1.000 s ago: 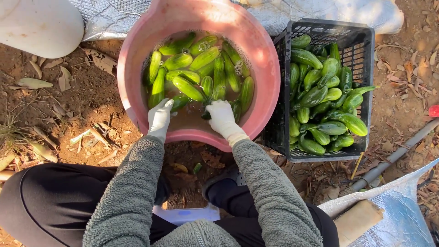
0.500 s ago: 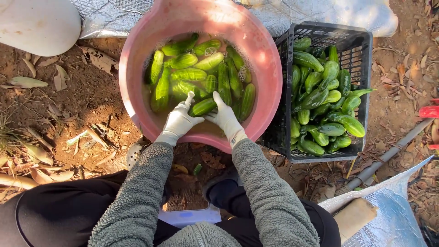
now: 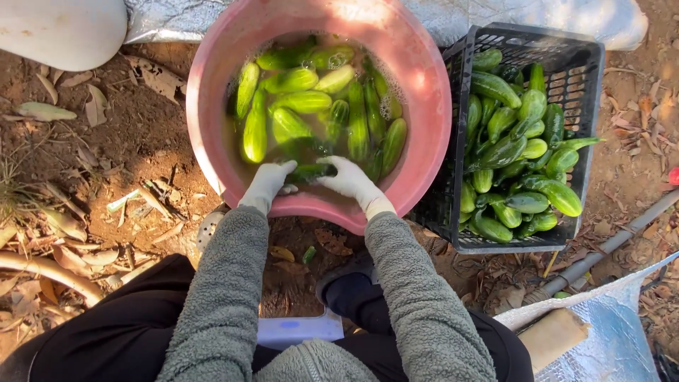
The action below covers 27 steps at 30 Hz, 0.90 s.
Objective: Washing harvested cucumbers in a basin of water and sorting them into a plastic crate.
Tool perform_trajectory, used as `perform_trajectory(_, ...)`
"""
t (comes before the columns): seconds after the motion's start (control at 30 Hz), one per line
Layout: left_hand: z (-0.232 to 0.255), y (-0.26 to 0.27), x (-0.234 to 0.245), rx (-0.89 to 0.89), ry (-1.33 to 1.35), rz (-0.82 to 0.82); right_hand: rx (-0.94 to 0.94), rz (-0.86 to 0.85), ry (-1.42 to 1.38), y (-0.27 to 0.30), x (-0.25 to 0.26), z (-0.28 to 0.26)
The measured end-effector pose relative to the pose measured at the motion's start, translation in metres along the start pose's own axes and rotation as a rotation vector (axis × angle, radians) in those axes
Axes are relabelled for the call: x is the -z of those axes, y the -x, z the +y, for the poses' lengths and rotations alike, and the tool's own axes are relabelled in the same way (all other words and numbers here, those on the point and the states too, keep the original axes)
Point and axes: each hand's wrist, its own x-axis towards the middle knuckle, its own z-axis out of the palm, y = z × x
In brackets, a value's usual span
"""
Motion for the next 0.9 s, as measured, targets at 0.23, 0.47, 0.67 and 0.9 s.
perform_trajectory(0.23, -0.041, -0.079, -0.005, 0.037, 0.371, 0.087, -0.090, -0.052, -0.279, 0.008, 0.002, -0.011)
perform_trajectory(0.47, 0.010, 0.003, -0.002, -0.003, 0.413, 0.032, -0.169, 0.174, -0.530, -0.011, -0.006, 0.015)
perform_trajectory(0.67, -0.008, -0.021, -0.009, -0.058, -0.010, 0.138, -0.191, -0.003, -0.462, 0.024, 0.016, -0.039)
perform_trajectory(0.9, -0.041, -0.068, -0.011, -0.102, -0.120, 0.047, -0.268, 0.043, -0.083, 0.026, -0.015, -0.027)
